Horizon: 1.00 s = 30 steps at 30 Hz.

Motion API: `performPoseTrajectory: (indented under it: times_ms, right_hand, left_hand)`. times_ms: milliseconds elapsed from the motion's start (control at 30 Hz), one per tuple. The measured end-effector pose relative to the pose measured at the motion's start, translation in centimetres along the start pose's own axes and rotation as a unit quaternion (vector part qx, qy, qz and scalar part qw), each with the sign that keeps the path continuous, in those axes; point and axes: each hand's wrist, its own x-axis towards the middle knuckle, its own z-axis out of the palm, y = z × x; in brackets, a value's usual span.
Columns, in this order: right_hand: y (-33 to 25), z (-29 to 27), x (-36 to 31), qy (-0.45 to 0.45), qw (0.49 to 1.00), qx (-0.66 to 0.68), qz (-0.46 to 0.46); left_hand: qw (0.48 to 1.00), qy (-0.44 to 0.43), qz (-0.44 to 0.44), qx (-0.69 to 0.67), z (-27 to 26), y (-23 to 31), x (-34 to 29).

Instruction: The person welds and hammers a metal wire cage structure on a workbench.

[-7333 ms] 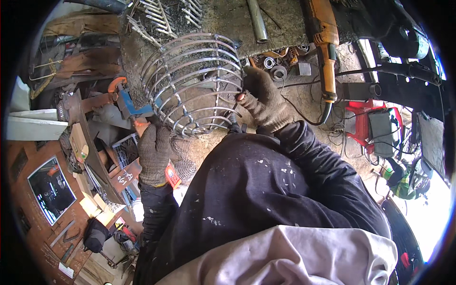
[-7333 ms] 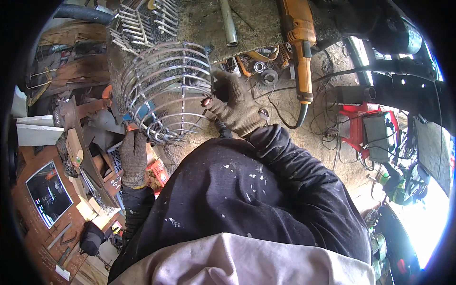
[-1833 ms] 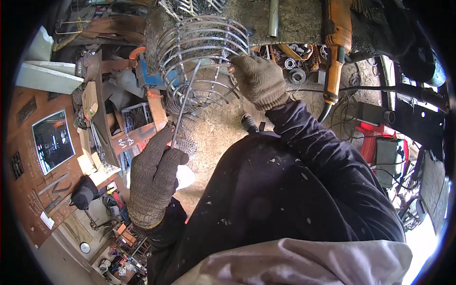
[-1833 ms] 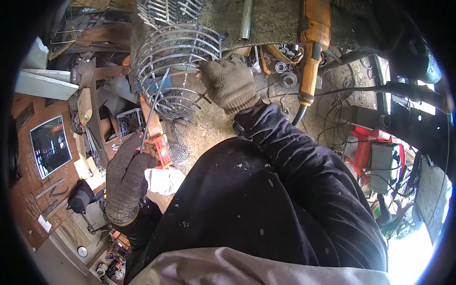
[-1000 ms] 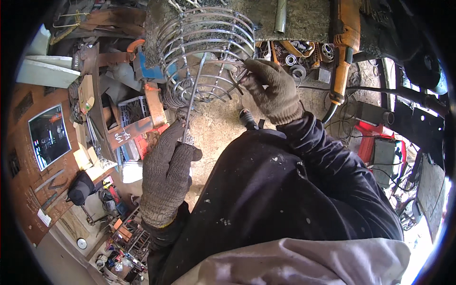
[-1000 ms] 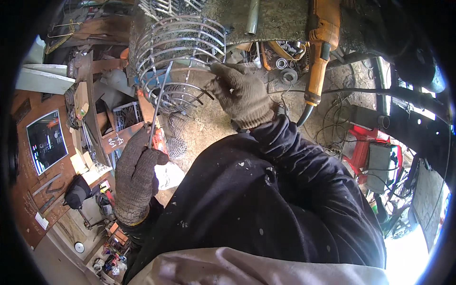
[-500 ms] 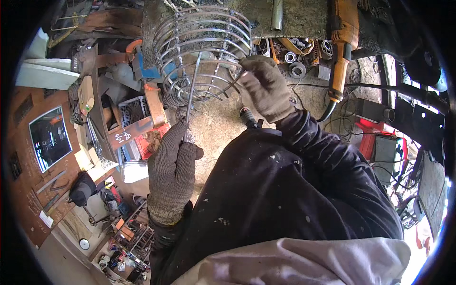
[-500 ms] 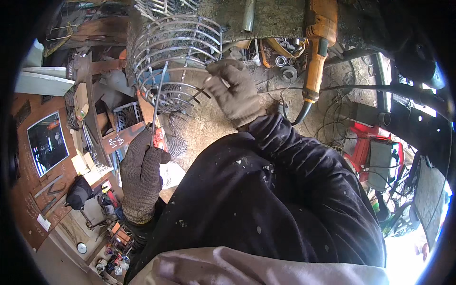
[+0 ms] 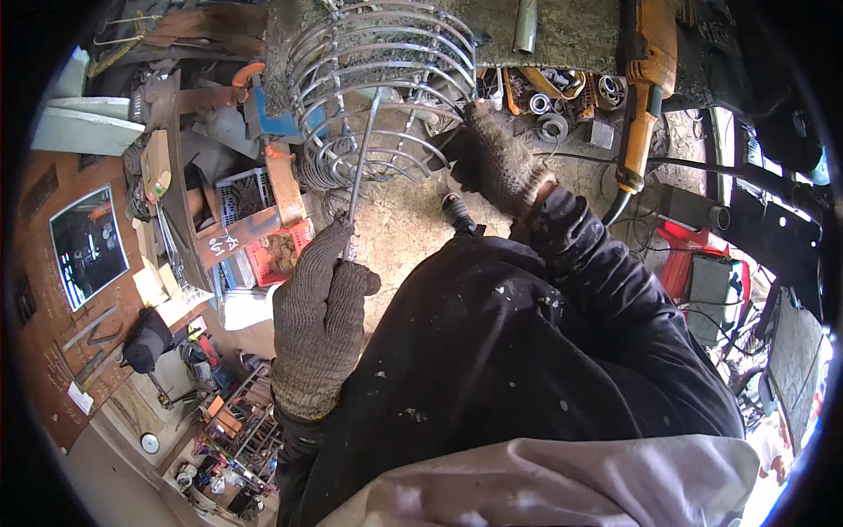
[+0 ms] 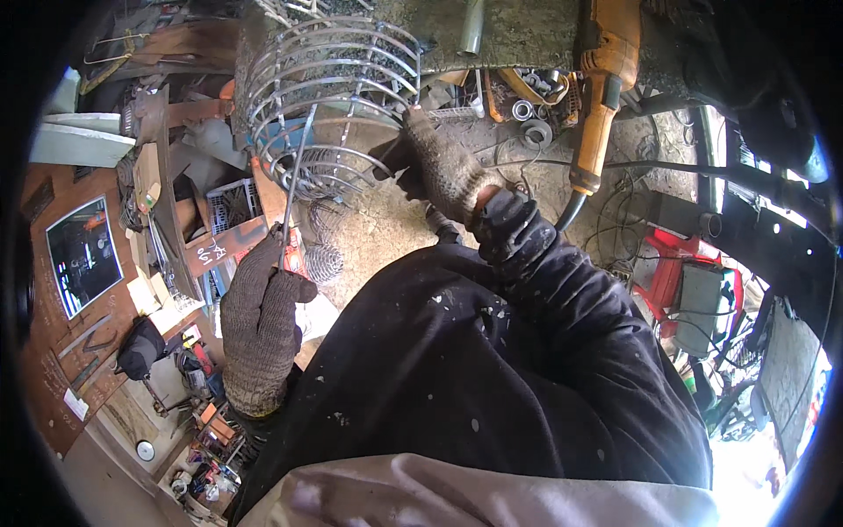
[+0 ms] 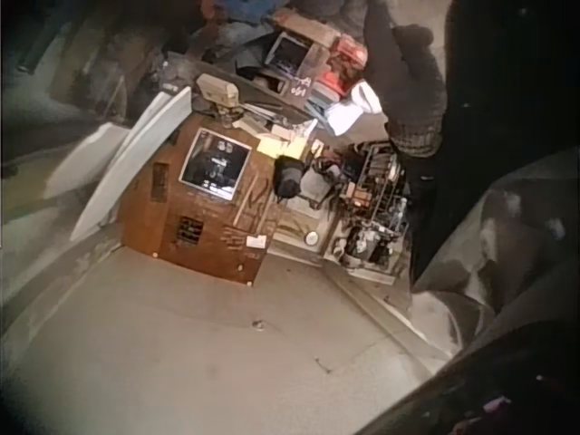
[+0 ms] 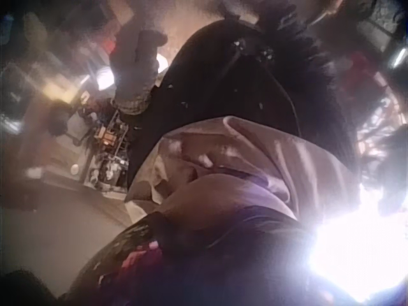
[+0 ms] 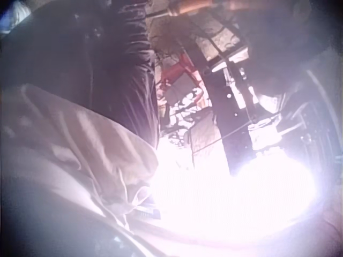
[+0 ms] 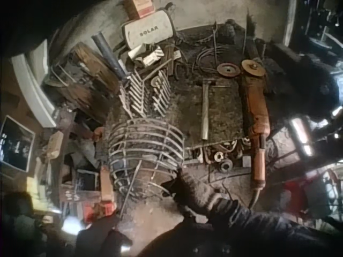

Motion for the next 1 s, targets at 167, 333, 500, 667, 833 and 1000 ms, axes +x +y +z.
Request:
performPoseTrajectory:
  times_ms: [167,333,500,667,833,1000]
  right_hand:
    - [-0.1,0.0,-0.5,-0.035,0.997,0.059,-0.023]
    - [0.3,-0.3,-0.1,-0.031,0.995,0.090,-0.011]
    - [0.0,-0.9,-0.1,-0.079,0.987,0.142,0.012]
    - [0.0,-0.2,-0.2,-0.061,0.990,0.127,-0.002]
    - [-0.1,-0.4,-0.3,-0.064,0.990,0.126,0.000]
    - [-0.3,0.6,-1.0,-0.027,0.997,0.071,-0.031]
  left_hand:
    - [0.998,-0.006,0.037,0.047,0.0,0.0,0.2]
    - [0.998,0.000,0.036,0.050,0.3,-0.4,-0.2]
    - [1.000,0.005,-0.013,-0.002,0.7,0.7,0.0]
    - [0.998,0.002,-0.053,-0.039,0.7,0.3,-0.1]
    - [0.996,0.022,-0.062,-0.063,1.3,0.6,-0.2]
    - [0.994,0.030,-0.070,-0.076,1.8,0.5,-0.2]
